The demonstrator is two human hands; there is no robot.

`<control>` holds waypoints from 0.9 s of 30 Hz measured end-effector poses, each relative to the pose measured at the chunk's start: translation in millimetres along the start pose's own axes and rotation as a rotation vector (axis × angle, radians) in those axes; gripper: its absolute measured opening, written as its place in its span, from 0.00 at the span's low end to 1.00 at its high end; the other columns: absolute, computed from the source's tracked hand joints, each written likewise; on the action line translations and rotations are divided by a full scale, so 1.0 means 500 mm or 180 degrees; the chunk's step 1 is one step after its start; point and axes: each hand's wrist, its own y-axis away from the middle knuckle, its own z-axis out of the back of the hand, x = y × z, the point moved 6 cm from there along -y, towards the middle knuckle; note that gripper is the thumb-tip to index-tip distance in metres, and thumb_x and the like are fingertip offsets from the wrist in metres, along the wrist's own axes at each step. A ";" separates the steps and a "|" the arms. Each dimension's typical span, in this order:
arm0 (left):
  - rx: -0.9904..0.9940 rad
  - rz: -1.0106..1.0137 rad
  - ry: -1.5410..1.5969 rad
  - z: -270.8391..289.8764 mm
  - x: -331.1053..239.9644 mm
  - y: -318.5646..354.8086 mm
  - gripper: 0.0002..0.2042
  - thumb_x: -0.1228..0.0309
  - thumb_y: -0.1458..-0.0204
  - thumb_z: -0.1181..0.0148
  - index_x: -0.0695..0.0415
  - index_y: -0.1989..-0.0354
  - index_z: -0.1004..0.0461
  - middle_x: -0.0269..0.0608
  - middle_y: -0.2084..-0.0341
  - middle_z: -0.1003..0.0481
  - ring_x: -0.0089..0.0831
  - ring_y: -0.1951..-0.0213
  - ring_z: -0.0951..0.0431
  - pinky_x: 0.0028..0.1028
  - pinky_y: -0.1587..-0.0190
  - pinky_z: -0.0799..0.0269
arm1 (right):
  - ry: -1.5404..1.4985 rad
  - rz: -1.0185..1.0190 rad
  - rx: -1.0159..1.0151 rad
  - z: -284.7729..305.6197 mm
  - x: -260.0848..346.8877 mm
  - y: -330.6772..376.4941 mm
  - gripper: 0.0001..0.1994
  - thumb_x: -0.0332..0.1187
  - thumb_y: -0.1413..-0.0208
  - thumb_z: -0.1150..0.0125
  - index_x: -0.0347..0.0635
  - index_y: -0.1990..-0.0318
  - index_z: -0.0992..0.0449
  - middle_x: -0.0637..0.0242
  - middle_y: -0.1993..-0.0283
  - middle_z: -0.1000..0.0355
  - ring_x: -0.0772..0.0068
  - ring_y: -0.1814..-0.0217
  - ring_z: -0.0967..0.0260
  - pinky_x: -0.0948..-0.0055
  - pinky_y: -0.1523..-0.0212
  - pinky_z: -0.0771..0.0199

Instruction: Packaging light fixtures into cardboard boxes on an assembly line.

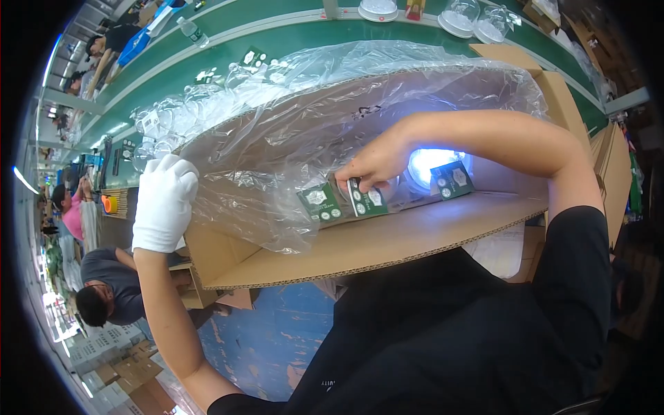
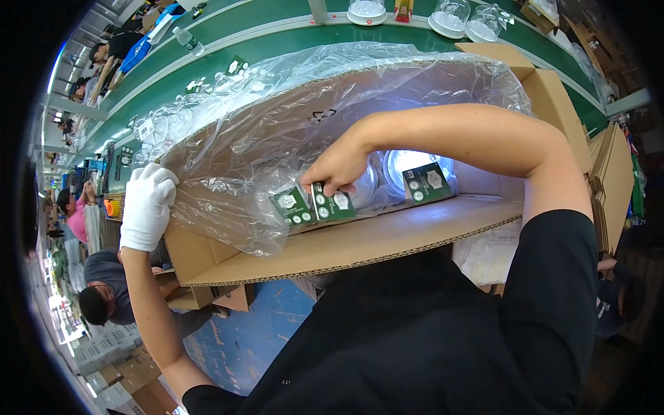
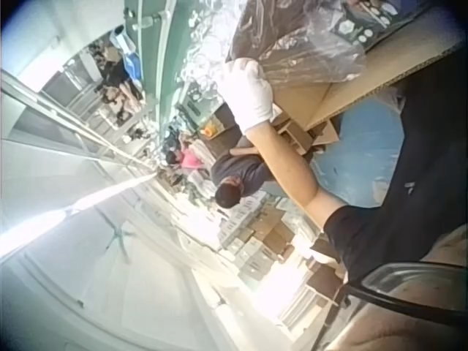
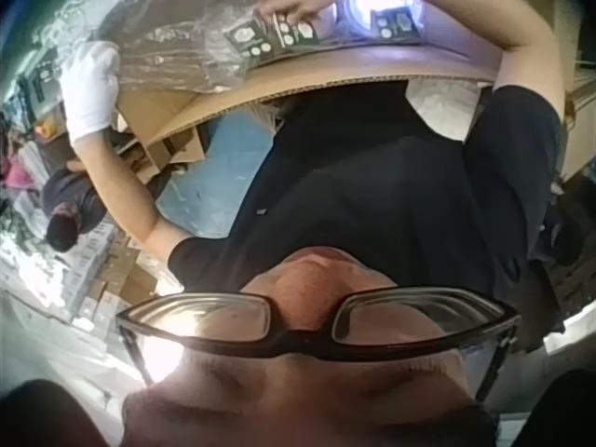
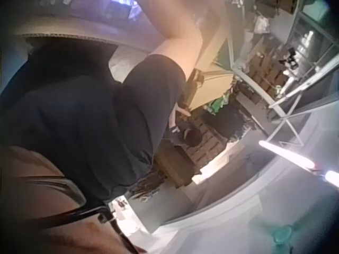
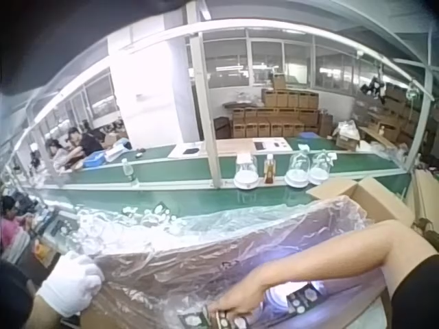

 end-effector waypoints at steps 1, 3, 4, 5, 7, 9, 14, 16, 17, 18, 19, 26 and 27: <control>0.0015 0.0004 0.0014 0.001 0.001 0.000 0.03 0.77 0.57 0.44 0.55 0.78 0.30 0.34 0.70 0.26 0.38 0.59 0.27 0.38 0.55 0.34 | 0.0159 -0.0011 -0.0116 -0.002 -0.003 0.000 0.16 0.31 0.35 0.47 0.44 0.44 0.40 0.59 0.67 0.25 0.59 0.67 0.24 0.56 0.62 0.28; 0.0028 0.0024 0.0040 -0.004 0.003 0.001 0.03 0.77 0.57 0.44 0.55 0.78 0.30 0.34 0.70 0.26 0.39 0.59 0.27 0.38 0.55 0.34 | 0.0320 -0.0027 -0.0214 -0.012 0.008 -0.006 0.15 0.31 0.35 0.49 0.44 0.44 0.41 0.56 0.65 0.24 0.54 0.66 0.24 0.54 0.61 0.28; -0.0010 0.0000 0.0031 -0.006 0.002 0.001 0.03 0.77 0.57 0.44 0.55 0.78 0.30 0.34 0.70 0.26 0.39 0.59 0.27 0.38 0.55 0.34 | 0.1000 -0.0061 -0.0175 -0.029 0.016 -0.014 0.14 0.31 0.37 0.49 0.43 0.45 0.39 0.55 0.67 0.24 0.52 0.66 0.23 0.52 0.63 0.28; -0.0051 -0.0034 0.0019 -0.004 0.002 -0.001 0.03 0.77 0.57 0.44 0.55 0.78 0.30 0.34 0.70 0.26 0.39 0.59 0.27 0.38 0.55 0.33 | 0.1678 -0.0097 -0.0142 -0.048 0.030 -0.019 0.14 0.31 0.38 0.48 0.43 0.47 0.38 0.53 0.68 0.24 0.50 0.66 0.23 0.50 0.66 0.28; -0.0034 -0.0001 0.0030 -0.009 0.006 0.002 0.03 0.77 0.58 0.44 0.55 0.79 0.30 0.34 0.70 0.26 0.39 0.59 0.27 0.38 0.55 0.33 | 0.3036 -0.0146 -0.0052 -0.076 0.047 -0.035 0.13 0.32 0.41 0.48 0.42 0.50 0.35 0.50 0.71 0.23 0.46 0.66 0.22 0.47 0.70 0.27; -0.0017 0.0027 0.0018 -0.001 0.003 0.004 0.03 0.78 0.58 0.44 0.55 0.79 0.30 0.34 0.70 0.26 0.40 0.59 0.27 0.38 0.55 0.33 | 0.3493 0.0174 -0.0193 -0.101 0.033 -0.049 0.10 0.33 0.43 0.47 0.41 0.56 0.31 0.52 0.65 0.24 0.53 0.71 0.23 0.54 0.74 0.26; -0.0109 -0.0022 0.0035 0.000 0.000 0.002 0.03 0.78 0.59 0.44 0.56 0.79 0.30 0.35 0.70 0.27 0.40 0.60 0.28 0.38 0.55 0.33 | 0.3885 0.0791 -0.1462 -0.113 0.043 -0.021 0.10 0.36 0.44 0.46 0.40 0.61 0.27 0.60 0.51 0.31 0.59 0.70 0.24 0.64 0.72 0.24; -0.0128 -0.0017 0.0039 0.003 -0.003 0.000 0.03 0.78 0.59 0.44 0.56 0.79 0.31 0.35 0.70 0.27 0.40 0.60 0.28 0.38 0.55 0.33 | 0.3683 0.1018 -0.1477 -0.108 0.047 0.010 0.09 0.34 0.44 0.45 0.39 0.62 0.27 0.61 0.52 0.30 0.60 0.66 0.23 0.64 0.72 0.24; -0.0147 -0.0027 0.0042 0.005 -0.003 -0.002 0.03 0.78 0.59 0.44 0.56 0.79 0.31 0.35 0.70 0.27 0.40 0.60 0.28 0.38 0.55 0.33 | 0.3472 0.1230 -0.1501 -0.102 0.059 0.034 0.07 0.33 0.44 0.45 0.38 0.63 0.28 0.62 0.54 0.29 0.61 0.62 0.23 0.65 0.72 0.23; -0.0145 -0.0012 0.0059 0.003 -0.002 0.001 0.03 0.78 0.59 0.44 0.56 0.79 0.31 0.35 0.70 0.27 0.40 0.60 0.28 0.38 0.55 0.33 | 0.3464 0.1234 -0.1479 -0.092 0.078 0.058 0.07 0.33 0.44 0.45 0.38 0.63 0.28 0.62 0.54 0.29 0.61 0.62 0.23 0.65 0.72 0.23; -0.0109 0.0023 0.0072 0.000 0.000 0.003 0.03 0.78 0.59 0.44 0.56 0.79 0.31 0.35 0.70 0.27 0.40 0.60 0.28 0.38 0.55 0.33 | 0.3334 0.1002 -0.1511 -0.074 0.092 0.088 0.07 0.32 0.45 0.43 0.39 0.62 0.28 0.62 0.56 0.29 0.61 0.59 0.24 0.65 0.70 0.23; -0.0437 0.0071 0.0873 0.016 0.014 0.005 0.04 0.81 0.61 0.44 0.59 0.78 0.33 0.39 0.68 0.26 0.43 0.61 0.27 0.36 0.58 0.32 | 0.4172 -0.0817 -0.3553 0.027 0.126 0.380 0.38 0.36 0.63 0.23 0.51 0.39 0.33 0.63 0.40 0.33 0.60 0.39 0.33 0.63 0.44 0.30; -0.0499 0.0137 0.1291 0.012 0.030 0.010 0.05 0.81 0.62 0.45 0.60 0.79 0.34 0.40 0.69 0.25 0.42 0.62 0.28 0.34 0.59 0.32 | 0.4395 -0.1434 -0.3325 0.016 0.100 0.393 0.43 0.32 0.58 0.27 0.56 0.31 0.39 0.63 0.36 0.35 0.58 0.36 0.34 0.63 0.41 0.31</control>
